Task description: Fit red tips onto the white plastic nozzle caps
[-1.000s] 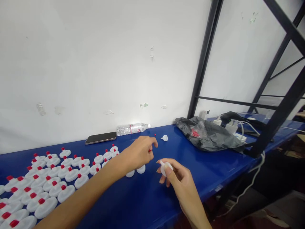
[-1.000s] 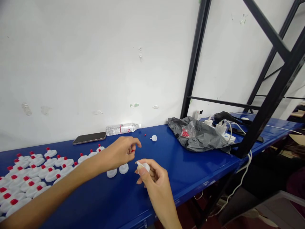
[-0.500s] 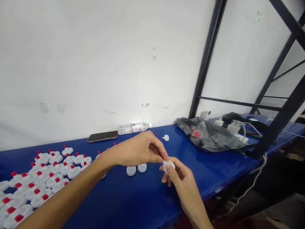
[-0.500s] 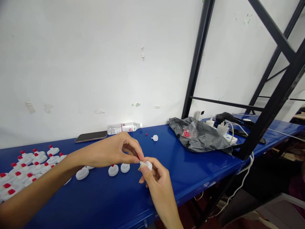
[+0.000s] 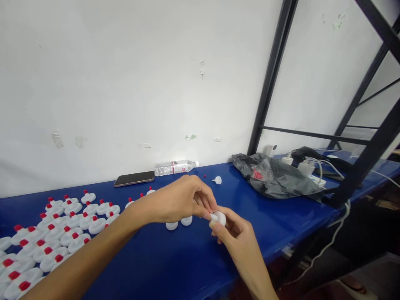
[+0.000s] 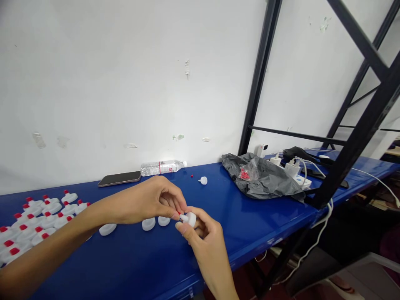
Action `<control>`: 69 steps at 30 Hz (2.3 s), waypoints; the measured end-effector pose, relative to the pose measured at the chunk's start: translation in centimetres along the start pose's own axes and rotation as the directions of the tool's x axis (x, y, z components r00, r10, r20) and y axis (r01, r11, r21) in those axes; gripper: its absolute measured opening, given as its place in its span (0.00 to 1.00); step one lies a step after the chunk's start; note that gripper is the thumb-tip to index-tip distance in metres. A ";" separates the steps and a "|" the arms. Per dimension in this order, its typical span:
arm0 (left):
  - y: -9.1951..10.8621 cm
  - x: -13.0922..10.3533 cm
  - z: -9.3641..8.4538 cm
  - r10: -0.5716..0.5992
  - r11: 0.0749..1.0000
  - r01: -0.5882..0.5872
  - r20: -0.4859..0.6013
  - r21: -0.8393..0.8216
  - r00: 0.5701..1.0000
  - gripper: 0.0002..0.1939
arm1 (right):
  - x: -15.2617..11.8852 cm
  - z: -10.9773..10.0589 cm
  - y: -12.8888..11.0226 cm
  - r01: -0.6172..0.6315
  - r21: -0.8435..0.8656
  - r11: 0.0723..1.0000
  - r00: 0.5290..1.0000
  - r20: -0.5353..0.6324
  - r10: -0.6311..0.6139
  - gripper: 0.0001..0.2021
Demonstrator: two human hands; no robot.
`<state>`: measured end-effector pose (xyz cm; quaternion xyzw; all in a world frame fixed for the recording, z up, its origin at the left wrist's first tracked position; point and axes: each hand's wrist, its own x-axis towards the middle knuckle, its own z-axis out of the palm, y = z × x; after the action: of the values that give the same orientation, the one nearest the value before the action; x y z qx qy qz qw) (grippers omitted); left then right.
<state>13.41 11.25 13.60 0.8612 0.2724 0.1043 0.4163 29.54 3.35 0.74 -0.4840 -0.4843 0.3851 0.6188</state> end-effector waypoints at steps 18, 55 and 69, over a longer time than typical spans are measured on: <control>0.3 -0.2 1.8 0.043 0.766 -0.008 -0.040 0.642 0.998 0.12 | -0.2 -0.1 0.4 0.000 0.017 1.000 1.000 -0.016 0.000 0.19; -4.8 8.2 -1.0 -0.026 0.688 0.167 -0.206 0.706 0.978 0.21 | -0.6 0.0 0.8 0.037 0.255 0.966 0.997 -0.070 -0.020 0.17; -7.5 18.6 1.0 -0.025 0.690 0.097 -0.111 0.717 0.994 0.16 | -0.5 -0.5 1.1 0.020 0.317 0.948 0.999 -0.040 -0.008 0.16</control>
<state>26.37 24.69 6.28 0.9401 0.3389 0.0148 0.0352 29.86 3.02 -0.51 -0.3821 -0.4075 0.4443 0.7004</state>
